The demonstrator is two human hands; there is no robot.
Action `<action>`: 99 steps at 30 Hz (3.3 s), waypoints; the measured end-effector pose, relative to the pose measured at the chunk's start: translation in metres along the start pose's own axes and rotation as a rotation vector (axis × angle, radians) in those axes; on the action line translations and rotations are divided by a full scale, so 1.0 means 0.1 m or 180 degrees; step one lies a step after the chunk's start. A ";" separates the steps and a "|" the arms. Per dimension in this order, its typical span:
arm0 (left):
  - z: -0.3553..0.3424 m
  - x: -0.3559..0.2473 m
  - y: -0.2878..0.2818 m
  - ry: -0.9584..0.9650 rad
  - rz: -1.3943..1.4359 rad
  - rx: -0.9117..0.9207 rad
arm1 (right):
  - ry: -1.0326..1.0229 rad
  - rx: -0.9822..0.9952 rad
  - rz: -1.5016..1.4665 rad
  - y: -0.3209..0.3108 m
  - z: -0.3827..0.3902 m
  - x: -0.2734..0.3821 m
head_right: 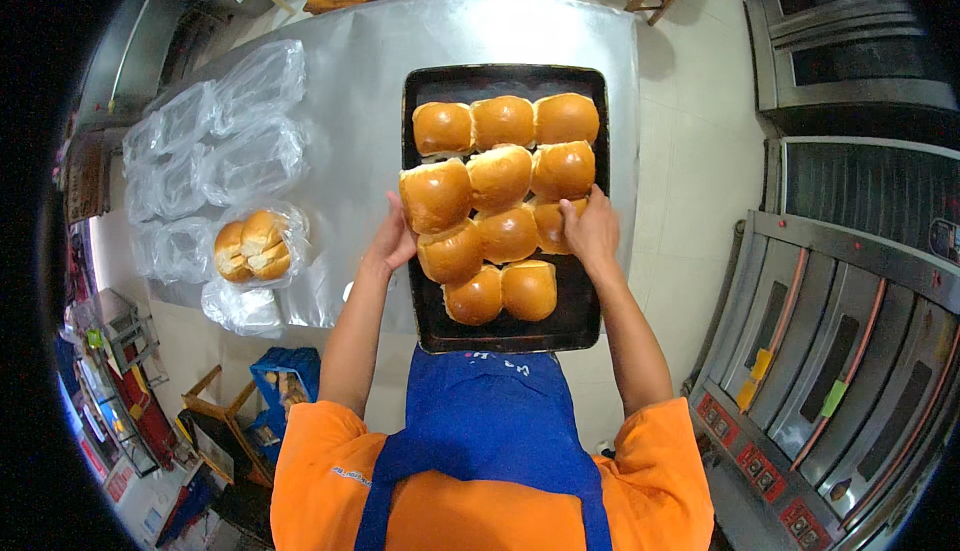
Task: The person picks up a tray of baked bread rolls from a rack, brings it to a counter, and pulls the rolls apart by hand to arrange them on a plastic-covered surface.
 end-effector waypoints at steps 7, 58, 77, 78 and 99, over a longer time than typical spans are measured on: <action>0.11 0.19 0.13 0.0039 -0.1883 -0.0369 | 0.0647 0.0441 -0.0106 0.15 -0.09 -0.10; 2.12 0.03 1.18 0.2457 0.0020 0.0329 | 0.1353 0.1569 -0.4845 0.52 0.44 -0.27; 1.34 0.11 1.89 0.2329 -0.0117 0.0527 | -0.2495 0.1140 -0.2716 -1.72 2.14 2.17; 1.28 0.31 1.80 0.1887 0.0199 0.0484 | -0.2688 0.0849 -0.1870 -1.69 2.32 2.30; 1.70 1.33 1.19 0.0307 0.0864 0.0554 | -0.2324 -0.1148 -0.1302 -2.19 1.65 1.13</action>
Point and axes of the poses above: each hand's wrist, its own z-axis away from the middle knuckle, its own y-axis out of the palm, x = y × z, the point moved 10 cm from there along -z, towards the middle knuckle, and after that the axes turned 4 degrees about y, right-handed, at the moved point
